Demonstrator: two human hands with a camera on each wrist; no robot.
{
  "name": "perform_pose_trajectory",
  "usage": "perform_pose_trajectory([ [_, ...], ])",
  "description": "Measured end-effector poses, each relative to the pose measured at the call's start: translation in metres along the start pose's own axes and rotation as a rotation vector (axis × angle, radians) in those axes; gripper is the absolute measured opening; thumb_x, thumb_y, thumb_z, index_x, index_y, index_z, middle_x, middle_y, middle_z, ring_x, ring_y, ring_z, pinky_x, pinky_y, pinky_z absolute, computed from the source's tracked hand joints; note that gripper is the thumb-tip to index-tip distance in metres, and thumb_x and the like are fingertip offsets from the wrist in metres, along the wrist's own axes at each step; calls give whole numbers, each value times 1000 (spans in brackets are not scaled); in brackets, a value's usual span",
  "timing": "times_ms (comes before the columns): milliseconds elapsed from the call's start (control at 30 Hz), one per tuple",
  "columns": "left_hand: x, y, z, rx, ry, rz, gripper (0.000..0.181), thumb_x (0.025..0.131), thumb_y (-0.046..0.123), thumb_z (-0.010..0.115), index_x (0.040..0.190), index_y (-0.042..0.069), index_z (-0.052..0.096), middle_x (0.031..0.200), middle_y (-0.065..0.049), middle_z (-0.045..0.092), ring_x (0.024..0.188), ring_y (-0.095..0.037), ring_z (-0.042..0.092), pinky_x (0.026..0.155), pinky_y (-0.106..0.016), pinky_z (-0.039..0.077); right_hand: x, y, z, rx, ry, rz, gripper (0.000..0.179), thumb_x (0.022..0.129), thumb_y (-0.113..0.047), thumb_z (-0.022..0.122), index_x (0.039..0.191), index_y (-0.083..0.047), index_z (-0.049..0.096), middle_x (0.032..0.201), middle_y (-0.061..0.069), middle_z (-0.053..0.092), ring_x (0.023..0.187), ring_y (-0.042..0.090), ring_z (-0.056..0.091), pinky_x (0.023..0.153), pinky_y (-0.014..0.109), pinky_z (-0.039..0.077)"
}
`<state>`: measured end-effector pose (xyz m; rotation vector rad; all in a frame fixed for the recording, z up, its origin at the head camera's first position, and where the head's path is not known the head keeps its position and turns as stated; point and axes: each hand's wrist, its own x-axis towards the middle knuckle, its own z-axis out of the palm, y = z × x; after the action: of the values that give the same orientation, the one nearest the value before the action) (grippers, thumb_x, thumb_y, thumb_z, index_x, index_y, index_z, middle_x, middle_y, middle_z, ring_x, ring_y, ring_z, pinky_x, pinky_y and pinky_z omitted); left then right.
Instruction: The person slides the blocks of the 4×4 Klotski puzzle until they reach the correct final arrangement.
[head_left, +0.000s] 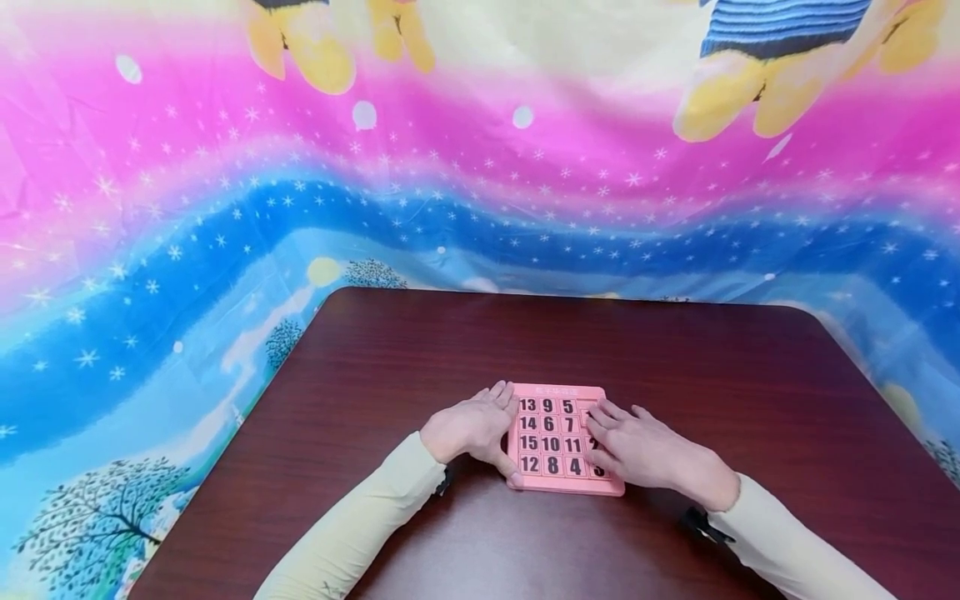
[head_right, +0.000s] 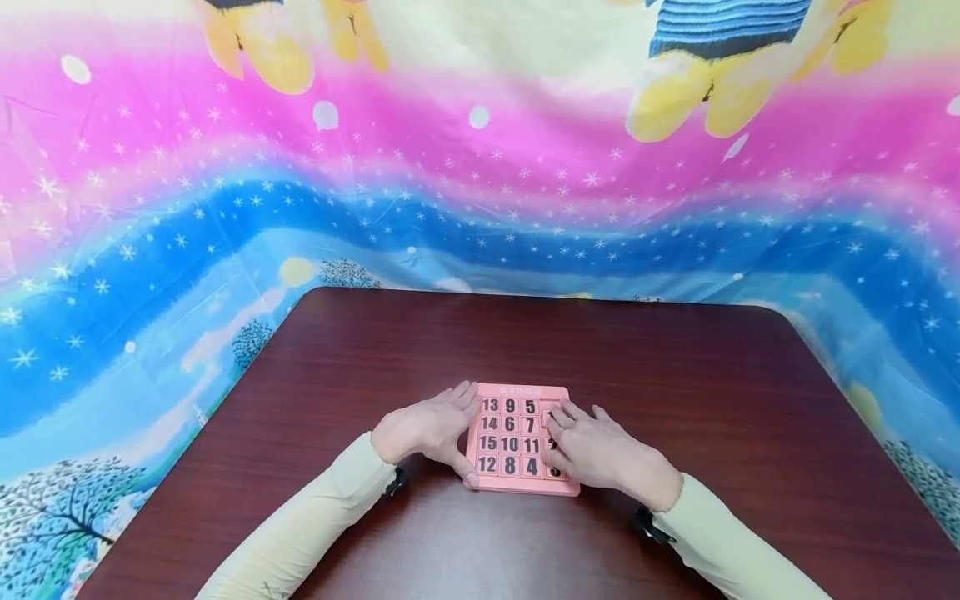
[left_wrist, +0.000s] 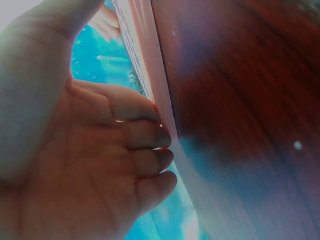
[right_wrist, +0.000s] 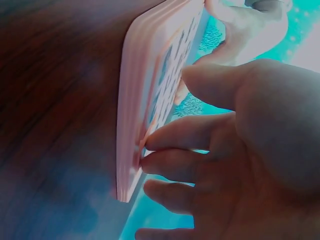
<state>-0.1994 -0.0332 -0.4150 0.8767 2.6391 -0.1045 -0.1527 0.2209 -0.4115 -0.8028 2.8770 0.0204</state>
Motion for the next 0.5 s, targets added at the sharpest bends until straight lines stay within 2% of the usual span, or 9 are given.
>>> perform_pose_trajectory([
  [300,0,0,0,6,5,3,129,63,77,73,156,4,21,165,-14,12,154,-25,10,127,-34,15,-2,4,-1,7,18,-29,62,94,-44,59,138,0,54,146,21,50,140,41,41,106,68,38],
  [500,0,0,1,6,3,6,130,63,78,73,156,4,21,165,-15,13,154,-25,10,127,-35,15,4,8,1,49,-25,6,67,94,-47,58,143,-2,48,152,20,43,144,41,33,109,67,36],
])
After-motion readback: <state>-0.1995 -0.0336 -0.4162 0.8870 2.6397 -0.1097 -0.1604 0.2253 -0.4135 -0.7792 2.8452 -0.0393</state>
